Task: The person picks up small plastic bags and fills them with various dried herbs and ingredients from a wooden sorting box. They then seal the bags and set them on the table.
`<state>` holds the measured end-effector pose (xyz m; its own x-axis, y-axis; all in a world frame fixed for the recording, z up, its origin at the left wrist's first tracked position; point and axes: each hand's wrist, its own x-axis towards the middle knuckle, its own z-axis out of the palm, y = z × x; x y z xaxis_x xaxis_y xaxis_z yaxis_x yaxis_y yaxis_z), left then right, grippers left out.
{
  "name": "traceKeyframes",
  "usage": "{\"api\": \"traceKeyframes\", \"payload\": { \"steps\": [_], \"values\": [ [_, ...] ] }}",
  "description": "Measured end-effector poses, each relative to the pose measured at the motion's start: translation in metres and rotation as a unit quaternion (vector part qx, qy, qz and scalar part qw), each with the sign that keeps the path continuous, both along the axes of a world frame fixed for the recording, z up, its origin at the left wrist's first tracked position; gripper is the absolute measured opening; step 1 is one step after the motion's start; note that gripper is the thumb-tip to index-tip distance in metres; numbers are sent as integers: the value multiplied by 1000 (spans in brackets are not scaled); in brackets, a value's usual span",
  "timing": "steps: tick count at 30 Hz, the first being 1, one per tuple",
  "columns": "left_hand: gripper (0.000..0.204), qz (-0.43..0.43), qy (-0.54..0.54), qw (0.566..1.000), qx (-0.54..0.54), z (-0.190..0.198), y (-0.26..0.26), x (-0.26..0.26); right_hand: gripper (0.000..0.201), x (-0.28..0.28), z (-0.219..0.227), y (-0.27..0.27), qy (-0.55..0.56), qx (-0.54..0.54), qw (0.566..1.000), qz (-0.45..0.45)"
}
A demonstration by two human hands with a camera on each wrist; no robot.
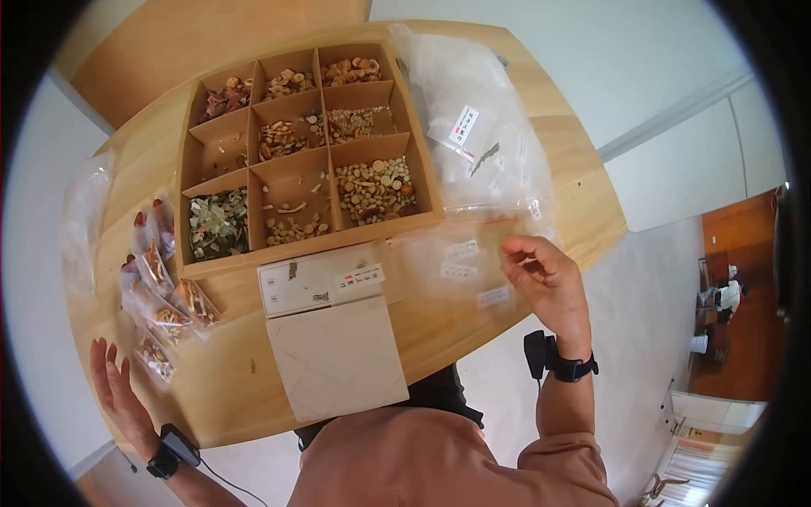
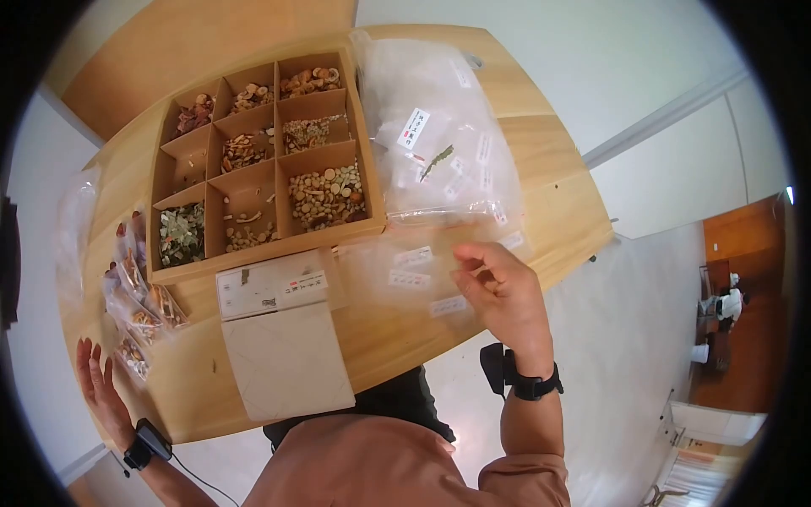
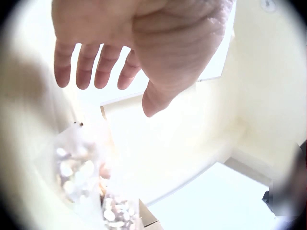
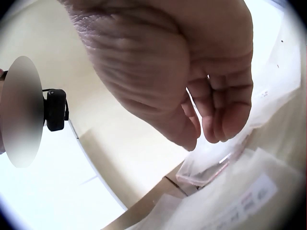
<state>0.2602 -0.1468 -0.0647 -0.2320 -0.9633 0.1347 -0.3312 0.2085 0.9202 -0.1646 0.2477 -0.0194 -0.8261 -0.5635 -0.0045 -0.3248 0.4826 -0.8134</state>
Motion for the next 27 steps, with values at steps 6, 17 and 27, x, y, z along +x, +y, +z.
{"api": "traceKeyframes", "payload": {
  "steps": [6,17,27],
  "values": [
    [46,129,-94,986,-49,-1,64,19,30,-39,4,29,58,-23,995,-81],
    [43,185,-161,966,-86,-40,112,-7,58,-48,-18,49,71,97,990,-73],
    [41,219,-136,963,-81,-52,108,2,50,-64,-18,50,177,165,970,40]
  ]
}}
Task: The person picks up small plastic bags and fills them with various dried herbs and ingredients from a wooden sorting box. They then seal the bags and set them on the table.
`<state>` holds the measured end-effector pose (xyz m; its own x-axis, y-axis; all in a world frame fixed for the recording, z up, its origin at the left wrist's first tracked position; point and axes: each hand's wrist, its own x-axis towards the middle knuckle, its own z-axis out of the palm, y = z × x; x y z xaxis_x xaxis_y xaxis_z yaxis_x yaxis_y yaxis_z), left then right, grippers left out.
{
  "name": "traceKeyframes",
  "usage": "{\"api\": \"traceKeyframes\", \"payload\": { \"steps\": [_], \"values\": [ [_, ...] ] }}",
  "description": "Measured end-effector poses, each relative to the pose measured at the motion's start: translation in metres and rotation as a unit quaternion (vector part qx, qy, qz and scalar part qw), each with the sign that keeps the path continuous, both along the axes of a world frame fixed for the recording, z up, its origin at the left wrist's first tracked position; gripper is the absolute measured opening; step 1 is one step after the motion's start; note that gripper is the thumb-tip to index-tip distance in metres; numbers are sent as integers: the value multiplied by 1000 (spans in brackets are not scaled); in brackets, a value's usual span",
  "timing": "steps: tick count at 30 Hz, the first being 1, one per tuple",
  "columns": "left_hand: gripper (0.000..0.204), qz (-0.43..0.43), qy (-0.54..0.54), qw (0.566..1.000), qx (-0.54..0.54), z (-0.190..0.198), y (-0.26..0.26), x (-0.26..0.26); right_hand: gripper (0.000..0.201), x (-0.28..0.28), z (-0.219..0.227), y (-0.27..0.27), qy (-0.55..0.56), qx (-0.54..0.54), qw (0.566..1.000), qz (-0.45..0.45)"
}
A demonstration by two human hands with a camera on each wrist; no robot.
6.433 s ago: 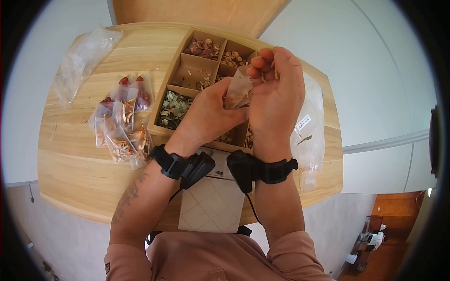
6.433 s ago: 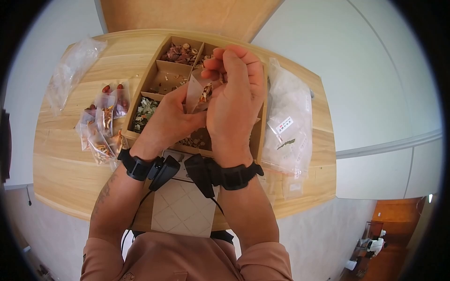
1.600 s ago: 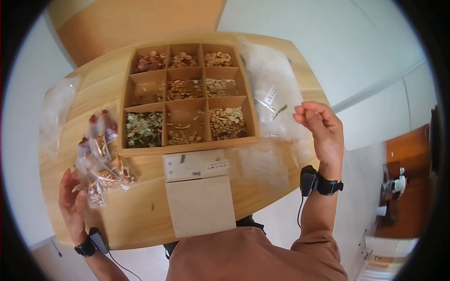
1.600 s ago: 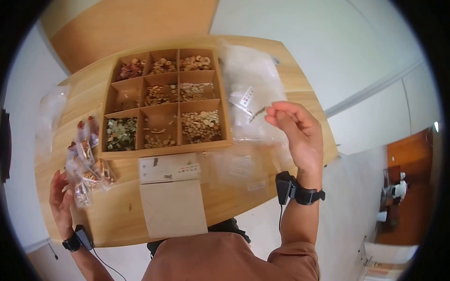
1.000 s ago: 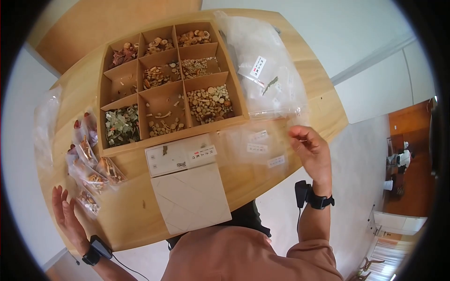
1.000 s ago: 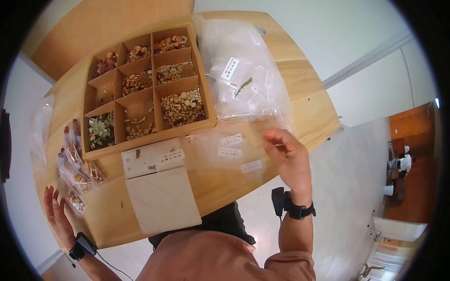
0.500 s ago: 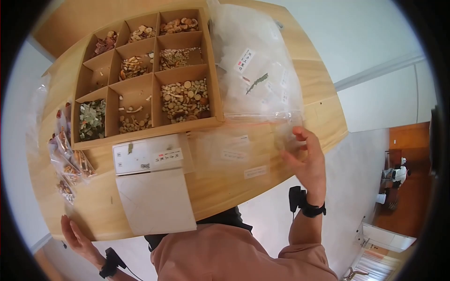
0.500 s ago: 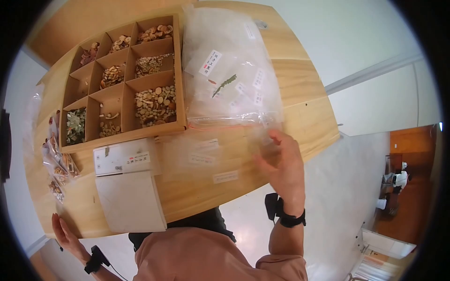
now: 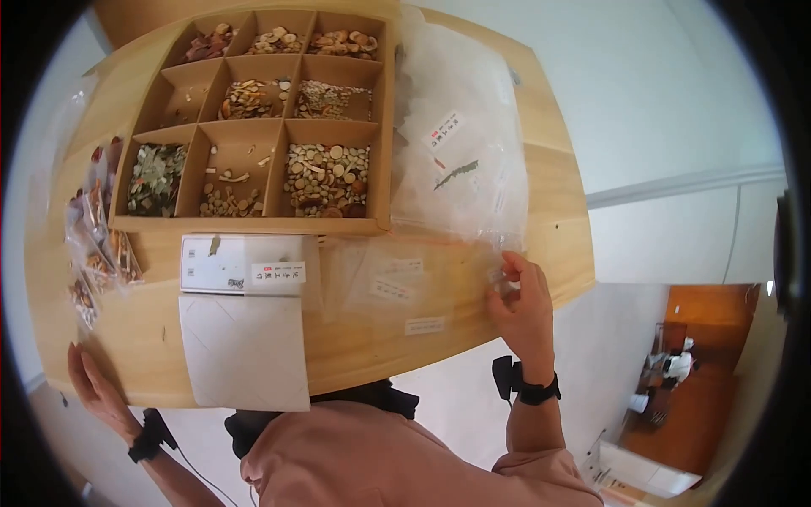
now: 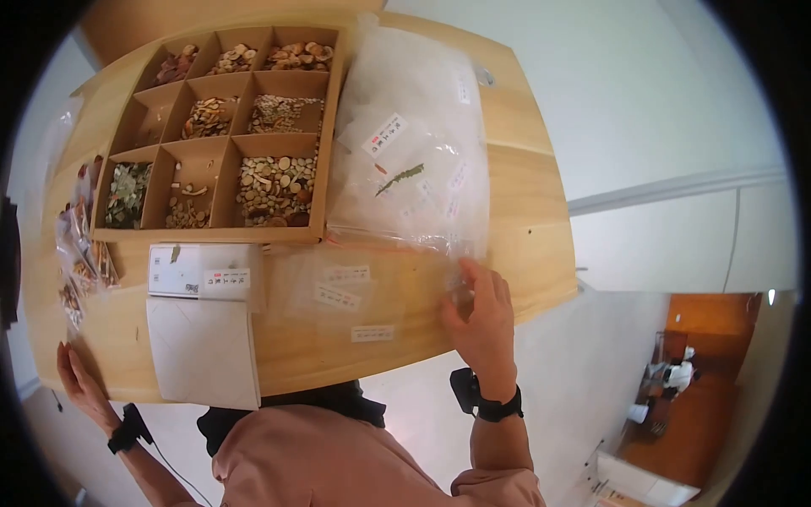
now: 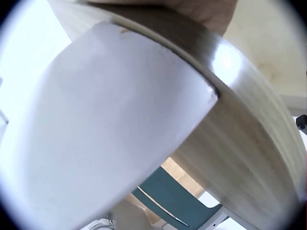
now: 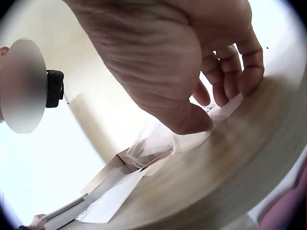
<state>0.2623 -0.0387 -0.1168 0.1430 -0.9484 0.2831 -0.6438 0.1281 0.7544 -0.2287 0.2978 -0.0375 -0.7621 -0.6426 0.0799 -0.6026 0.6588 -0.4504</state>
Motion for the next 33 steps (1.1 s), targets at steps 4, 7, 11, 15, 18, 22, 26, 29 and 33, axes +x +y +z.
{"api": "traceKeyframes", "payload": {
  "steps": [4,7,11,15,18,22,26,29,33],
  "values": [
    [41,13,-6,1000,0,-7,-4,6,44,-3,-1,-1,-16,-9,1000,-15],
    [40,25,3,1000,-4,-9,-6,4,39,-4,-4,6,-36,-27,998,-39],
    [40,2,-8,1000,-24,-8,-6,4,33,-1,-8,10,-26,-77,995,-53],
    [39,8,21,999,-34,-13,-10,7,31,10,-7,13,-61,-164,981,-90],
    [39,-10,70,996,-50,-6,-9,8,35,27,-8,8,-115,-259,954,-97],
    [33,-57,110,985,-119,48,16,-30,45,66,2,-17,-166,-324,928,-79],
    [31,-278,42,950,-136,100,62,-108,49,117,16,-63,-217,-358,908,-32],
    [52,-533,30,841,-86,113,91,-169,50,156,29,-105,-230,-350,907,36],
    [40,-539,89,836,-46,112,92,-198,49,171,29,-139,-221,-351,906,87]
  ]
}}
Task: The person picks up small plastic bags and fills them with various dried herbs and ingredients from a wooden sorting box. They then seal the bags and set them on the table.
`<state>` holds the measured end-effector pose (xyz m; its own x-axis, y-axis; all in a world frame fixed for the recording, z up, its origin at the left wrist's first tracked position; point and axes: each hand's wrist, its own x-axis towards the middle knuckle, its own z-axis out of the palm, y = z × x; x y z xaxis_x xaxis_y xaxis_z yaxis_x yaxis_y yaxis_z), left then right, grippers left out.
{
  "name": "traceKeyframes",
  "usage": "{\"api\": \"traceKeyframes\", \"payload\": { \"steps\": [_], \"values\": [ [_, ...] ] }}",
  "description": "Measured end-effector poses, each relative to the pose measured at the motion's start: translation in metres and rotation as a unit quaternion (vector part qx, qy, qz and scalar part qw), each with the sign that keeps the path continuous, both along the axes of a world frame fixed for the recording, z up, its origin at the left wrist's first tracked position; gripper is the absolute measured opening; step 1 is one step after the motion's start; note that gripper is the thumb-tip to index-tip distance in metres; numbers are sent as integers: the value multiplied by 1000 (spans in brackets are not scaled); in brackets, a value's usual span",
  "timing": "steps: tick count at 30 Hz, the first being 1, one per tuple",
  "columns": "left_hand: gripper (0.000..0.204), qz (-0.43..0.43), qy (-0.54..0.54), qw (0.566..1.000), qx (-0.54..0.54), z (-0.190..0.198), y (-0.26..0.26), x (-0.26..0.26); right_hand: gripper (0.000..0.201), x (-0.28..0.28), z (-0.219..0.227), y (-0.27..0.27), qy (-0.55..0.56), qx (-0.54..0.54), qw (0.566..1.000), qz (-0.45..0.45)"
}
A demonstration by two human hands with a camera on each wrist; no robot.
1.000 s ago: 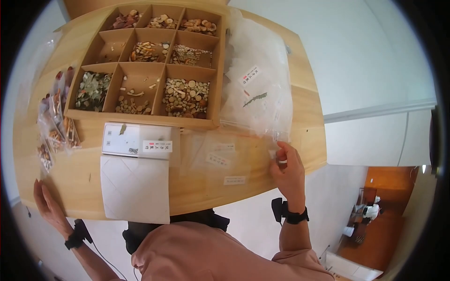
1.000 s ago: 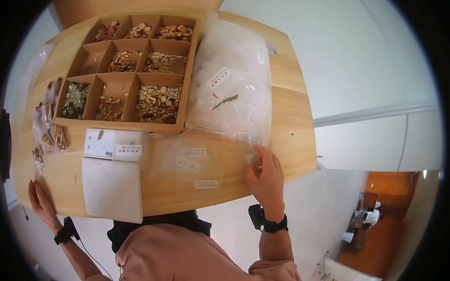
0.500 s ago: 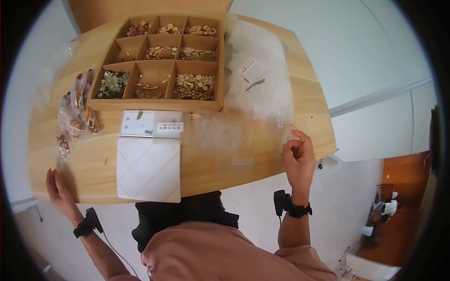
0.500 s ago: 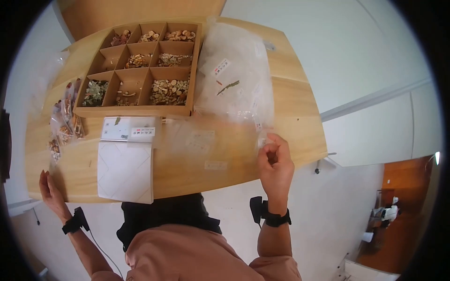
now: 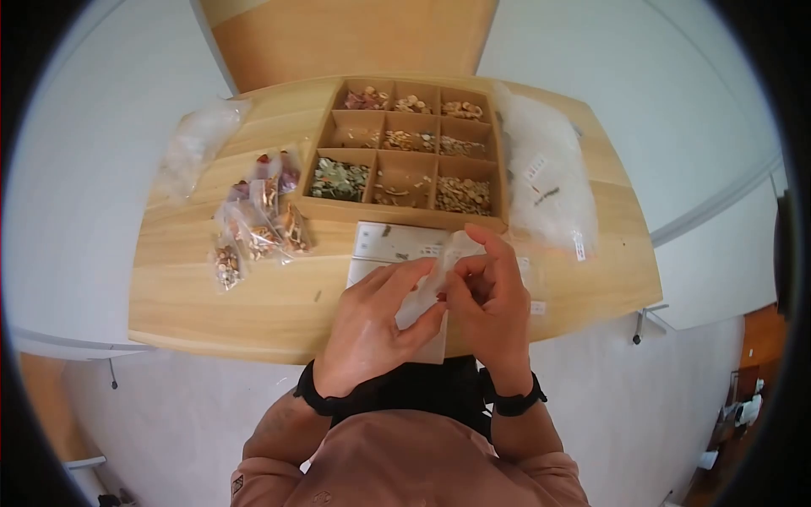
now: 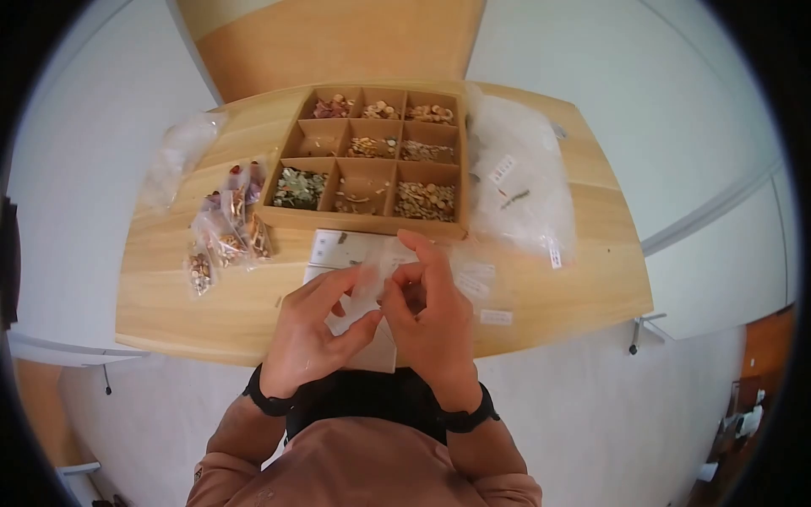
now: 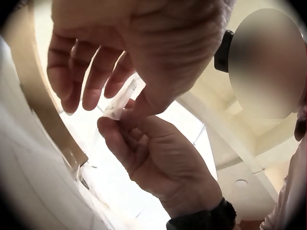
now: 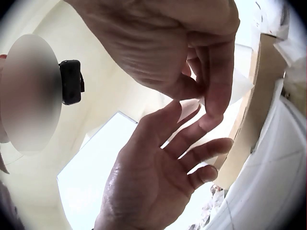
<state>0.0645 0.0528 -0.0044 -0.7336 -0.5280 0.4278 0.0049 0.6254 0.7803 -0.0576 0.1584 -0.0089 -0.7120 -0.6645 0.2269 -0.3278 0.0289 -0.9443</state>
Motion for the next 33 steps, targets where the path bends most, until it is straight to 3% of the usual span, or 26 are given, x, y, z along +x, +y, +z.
{"api": "traceKeyframes", "payload": {
  "steps": [5,10,13,15,17,21,27,30,33],
  "values": [
    [19,41,-31,996,78,-1,-29,8,52,7,-3,-32,-98,1,994,44],
    [23,65,-11,998,3,-16,-50,14,52,10,1,-42,-100,59,990,77],
    [29,24,-64,994,-84,-4,-63,17,47,-11,20,-44,186,67,980,38],
    [34,3,-95,986,-138,3,-65,21,39,-15,42,-49,309,69,945,79],
    [38,-12,-87,978,-188,5,-64,15,31,-20,43,-57,352,76,925,122],
    [36,22,-26,985,-168,0,-69,11,18,-19,36,-51,258,155,940,162],
    [46,-63,49,987,-142,-4,-73,8,12,-25,19,-59,209,163,947,182],
    [52,34,103,986,-128,-7,-85,6,10,-28,19,-61,79,157,974,146],
    [49,46,33,995,81,7,-76,14,13,-24,22,-65,-30,87,986,142]
  ]
}}
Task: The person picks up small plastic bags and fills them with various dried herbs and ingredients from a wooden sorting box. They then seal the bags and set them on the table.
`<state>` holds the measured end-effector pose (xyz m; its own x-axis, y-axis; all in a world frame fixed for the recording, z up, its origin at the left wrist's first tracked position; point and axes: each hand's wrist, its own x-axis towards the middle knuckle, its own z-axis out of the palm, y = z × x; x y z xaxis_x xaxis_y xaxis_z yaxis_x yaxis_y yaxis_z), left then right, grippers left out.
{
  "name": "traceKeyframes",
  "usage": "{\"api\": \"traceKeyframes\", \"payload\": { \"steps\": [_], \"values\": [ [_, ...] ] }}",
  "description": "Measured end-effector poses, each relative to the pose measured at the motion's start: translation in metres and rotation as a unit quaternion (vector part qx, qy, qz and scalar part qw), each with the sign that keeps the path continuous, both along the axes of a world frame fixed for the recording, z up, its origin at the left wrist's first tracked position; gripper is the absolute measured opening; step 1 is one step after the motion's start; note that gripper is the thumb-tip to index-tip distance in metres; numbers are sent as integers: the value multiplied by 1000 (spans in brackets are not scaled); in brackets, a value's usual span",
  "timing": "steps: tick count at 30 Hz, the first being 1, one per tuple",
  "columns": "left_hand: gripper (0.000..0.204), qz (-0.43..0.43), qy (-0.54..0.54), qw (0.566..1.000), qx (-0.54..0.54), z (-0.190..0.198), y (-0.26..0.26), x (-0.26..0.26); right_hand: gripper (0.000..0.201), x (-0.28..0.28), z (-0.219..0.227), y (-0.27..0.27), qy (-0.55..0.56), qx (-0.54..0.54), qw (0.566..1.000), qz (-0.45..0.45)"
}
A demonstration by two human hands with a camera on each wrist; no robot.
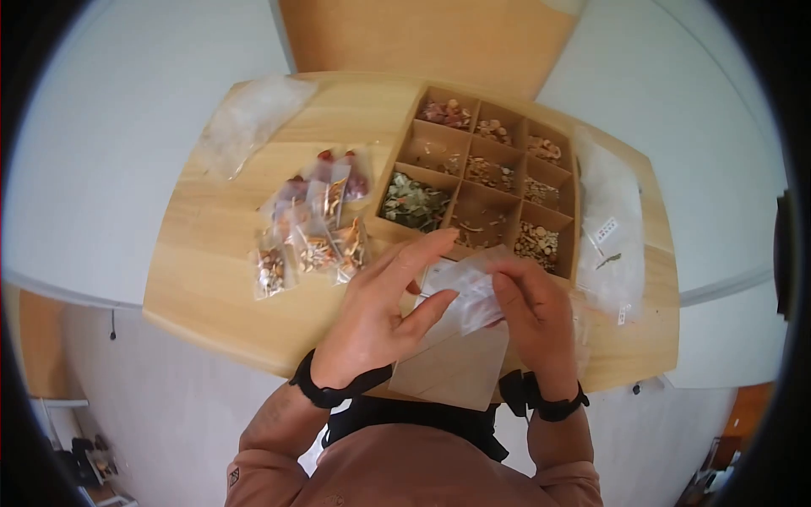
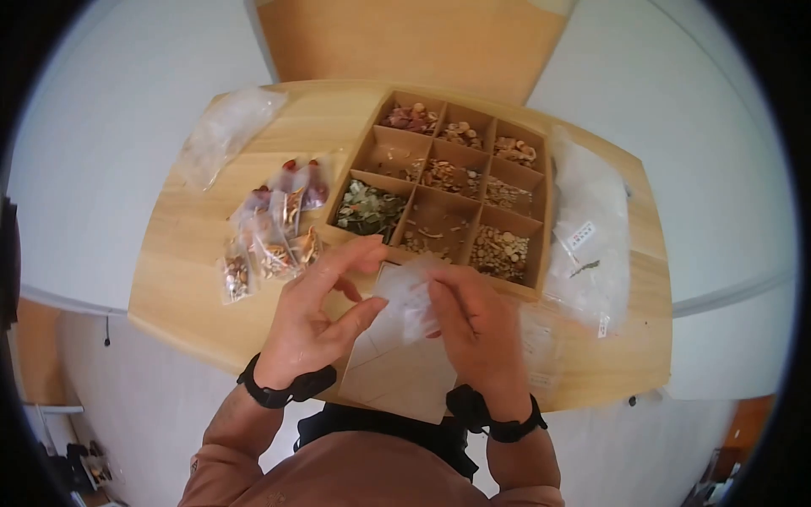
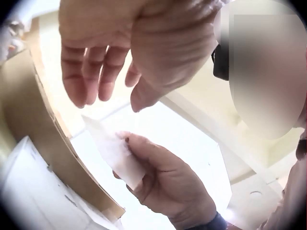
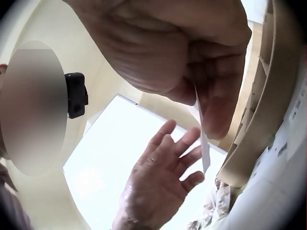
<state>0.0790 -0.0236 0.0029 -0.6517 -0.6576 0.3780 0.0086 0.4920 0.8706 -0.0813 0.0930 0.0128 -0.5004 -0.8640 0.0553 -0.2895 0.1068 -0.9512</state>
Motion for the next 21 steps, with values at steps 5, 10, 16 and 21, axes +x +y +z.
{"api": "traceKeyframes", "payload": {
  "steps": [5,10,16,21],
  "values": [
    [49,-40,-20,985,167,-13,-1,3,22,1,-5,1,-43,-14,998,48],
    [49,-73,-28,987,142,-10,-10,14,22,-2,2,7,-133,1,990,45],
    [42,-94,-37,994,43,0,-15,17,14,-10,3,12,-183,45,976,106],
    [40,-107,-27,993,46,1,-12,14,14,-11,0,14,-208,66,965,149]
  ]
}}
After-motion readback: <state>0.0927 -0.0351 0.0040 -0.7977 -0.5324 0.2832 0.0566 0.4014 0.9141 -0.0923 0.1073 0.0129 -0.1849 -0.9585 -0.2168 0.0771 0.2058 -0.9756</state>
